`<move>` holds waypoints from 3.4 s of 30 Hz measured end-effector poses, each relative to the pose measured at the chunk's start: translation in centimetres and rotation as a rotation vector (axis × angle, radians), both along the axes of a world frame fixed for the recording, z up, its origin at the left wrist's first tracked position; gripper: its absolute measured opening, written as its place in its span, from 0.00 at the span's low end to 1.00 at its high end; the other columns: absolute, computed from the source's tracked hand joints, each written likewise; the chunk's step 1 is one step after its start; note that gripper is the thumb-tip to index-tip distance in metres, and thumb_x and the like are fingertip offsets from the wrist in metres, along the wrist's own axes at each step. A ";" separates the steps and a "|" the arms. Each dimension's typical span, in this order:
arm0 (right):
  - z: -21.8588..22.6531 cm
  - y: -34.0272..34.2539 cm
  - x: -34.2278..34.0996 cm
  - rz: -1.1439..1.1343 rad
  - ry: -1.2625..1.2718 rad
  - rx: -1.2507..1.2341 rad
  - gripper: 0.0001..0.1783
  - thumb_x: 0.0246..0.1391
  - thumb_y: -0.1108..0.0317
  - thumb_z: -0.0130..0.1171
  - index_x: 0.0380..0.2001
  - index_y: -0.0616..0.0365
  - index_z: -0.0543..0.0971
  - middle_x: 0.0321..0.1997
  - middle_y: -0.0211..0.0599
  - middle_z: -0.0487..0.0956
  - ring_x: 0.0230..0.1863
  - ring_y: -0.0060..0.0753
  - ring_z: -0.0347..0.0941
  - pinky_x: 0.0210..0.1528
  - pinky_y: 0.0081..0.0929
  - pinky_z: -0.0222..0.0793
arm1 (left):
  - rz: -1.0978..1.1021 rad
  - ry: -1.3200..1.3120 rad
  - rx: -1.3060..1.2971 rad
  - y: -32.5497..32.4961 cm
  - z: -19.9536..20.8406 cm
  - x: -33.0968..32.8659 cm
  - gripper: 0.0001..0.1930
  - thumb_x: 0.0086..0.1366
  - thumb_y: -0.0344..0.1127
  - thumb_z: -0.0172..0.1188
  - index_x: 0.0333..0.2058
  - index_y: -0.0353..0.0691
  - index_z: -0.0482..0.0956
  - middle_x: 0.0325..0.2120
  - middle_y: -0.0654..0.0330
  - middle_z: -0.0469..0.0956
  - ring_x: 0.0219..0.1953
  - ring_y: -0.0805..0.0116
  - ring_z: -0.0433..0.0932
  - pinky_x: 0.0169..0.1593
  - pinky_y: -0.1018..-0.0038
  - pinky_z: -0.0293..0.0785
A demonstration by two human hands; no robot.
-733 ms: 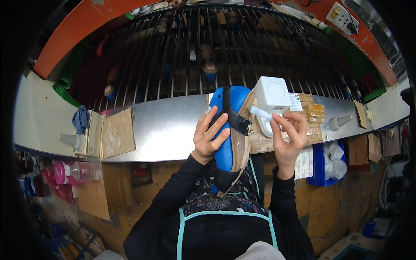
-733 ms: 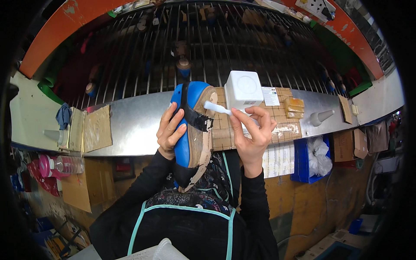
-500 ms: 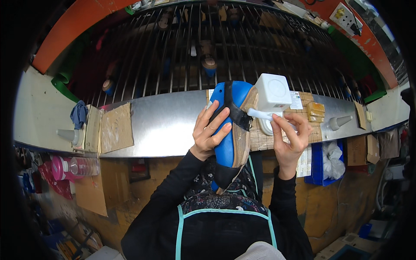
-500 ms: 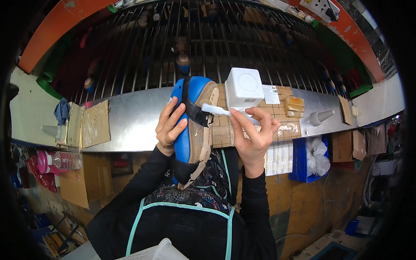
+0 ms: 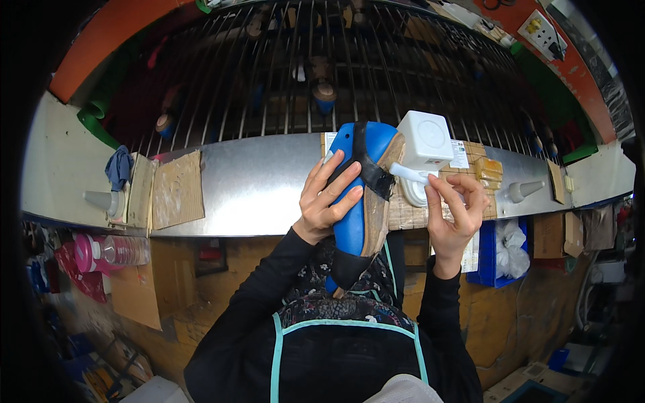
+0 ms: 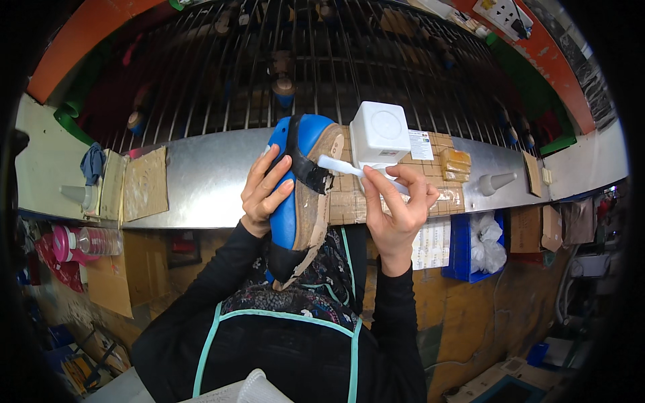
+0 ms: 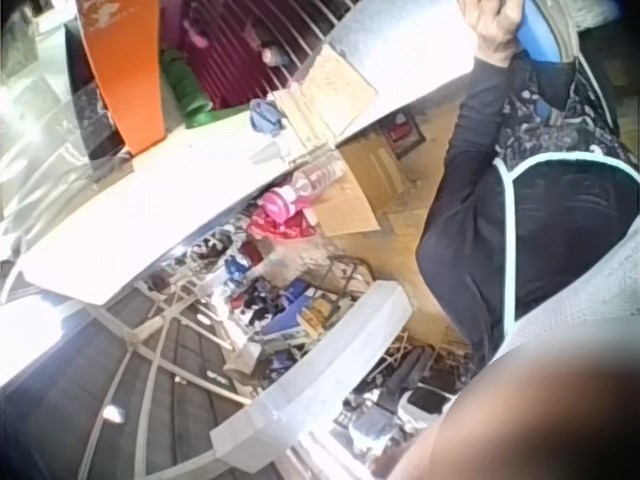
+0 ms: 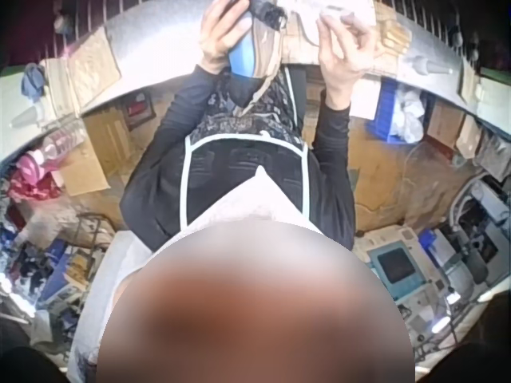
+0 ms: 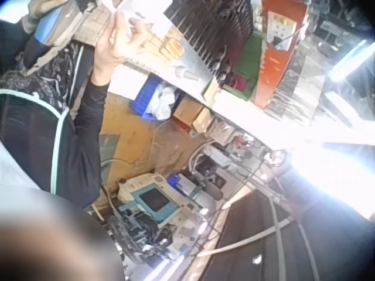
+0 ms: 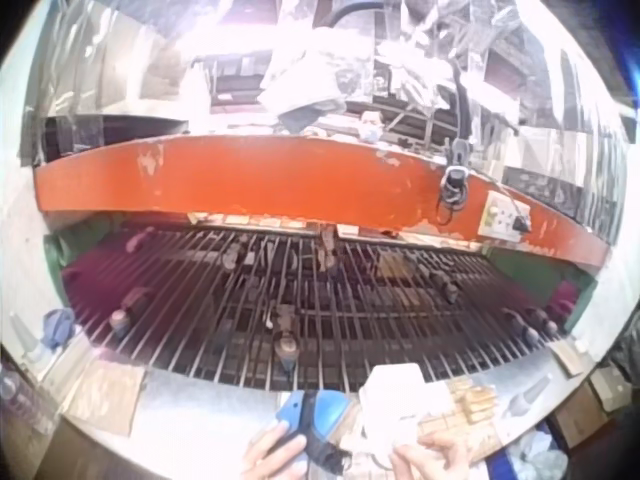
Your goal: The person applies a white adhesive to the sole and strap areas of a blue sandal using a small brush. They repeatedly dip the brush into a container and spread the glue across the sandal's surface, then place the sandal on a metal rack and repeat the process on another sandal.
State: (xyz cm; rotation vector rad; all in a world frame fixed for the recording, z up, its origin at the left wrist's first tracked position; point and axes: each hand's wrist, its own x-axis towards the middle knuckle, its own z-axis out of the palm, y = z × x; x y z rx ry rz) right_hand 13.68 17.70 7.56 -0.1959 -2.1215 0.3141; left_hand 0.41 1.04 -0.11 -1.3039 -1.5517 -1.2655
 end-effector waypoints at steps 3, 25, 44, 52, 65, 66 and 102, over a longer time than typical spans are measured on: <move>0.4 0.1 0.3 0.046 -0.068 -0.035 0.12 0.42 0.70 0.70 0.35 0.47 0.85 0.36 0.27 0.76 0.33 0.25 0.68 0.43 0.26 0.53 | 0.029 -0.013 0.006 0.1 -0.1 -0.1 0.21 0.52 0.36 0.67 0.45 0.52 0.72 0.51 0.57 0.77 0.56 0.46 0.73 0.56 0.52 0.70; 0.0 -0.2 0.8 0.094 -0.067 0.046 0.15 0.39 0.72 0.71 0.35 0.46 0.85 0.35 0.28 0.76 0.33 0.24 0.68 0.41 0.27 0.51 | 0.005 -0.080 -0.002 0.0 -0.3 0.2 0.20 0.52 0.37 0.66 0.46 0.54 0.74 0.52 0.59 0.77 0.57 0.48 0.71 0.58 0.53 0.68; 0.0 -0.7 1.3 0.247 -0.224 -0.249 0.10 0.42 0.71 0.69 0.33 0.52 0.86 0.33 0.31 0.77 0.28 0.22 0.67 0.37 0.22 0.59 | -0.048 -0.165 0.159 0.9 -0.3 0.1 0.21 0.52 0.33 0.68 0.44 0.50 0.72 0.51 0.51 0.76 0.57 0.46 0.72 0.57 0.57 0.71; -0.8 -0.9 0.5 0.301 -0.078 -0.511 0.08 0.46 0.74 0.67 0.34 0.59 0.85 0.36 0.34 0.76 0.29 0.19 0.69 0.26 0.15 0.62 | -0.021 -0.194 0.240 2.0 -1.0 0.0 0.21 0.53 0.34 0.67 0.44 0.49 0.70 0.52 0.48 0.74 0.56 0.46 0.72 0.56 0.58 0.73; -3.6 -3.5 3.8 0.321 -0.109 -0.877 0.08 0.51 0.76 0.64 0.36 0.65 0.82 0.35 0.33 0.73 0.33 0.21 0.68 0.33 0.16 0.64 | 0.145 -0.100 0.271 2.4 -0.8 -1.5 0.21 0.54 0.35 0.67 0.45 0.50 0.68 0.53 0.48 0.73 0.58 0.44 0.70 0.58 0.56 0.71; -3.5 -3.7 4.4 0.337 -0.138 -0.973 0.08 0.51 0.76 0.63 0.36 0.66 0.82 0.36 0.33 0.72 0.35 0.22 0.68 0.35 0.17 0.64 | 0.145 -0.088 0.255 2.3 -0.7 -1.5 0.21 0.54 0.35 0.67 0.45 0.50 0.68 0.53 0.48 0.73 0.58 0.44 0.70 0.58 0.56 0.71; -2.9 -5.3 0.9 -0.215 -0.071 -0.139 0.12 0.45 0.69 0.68 0.37 0.50 0.85 0.38 0.28 0.75 0.28 0.21 0.64 0.40 0.26 0.48 | 0.206 0.003 -0.048 0.5 0.1 -0.3 0.18 0.55 0.38 0.65 0.44 0.60 0.72 0.50 0.60 0.78 0.54 0.47 0.74 0.55 0.54 0.69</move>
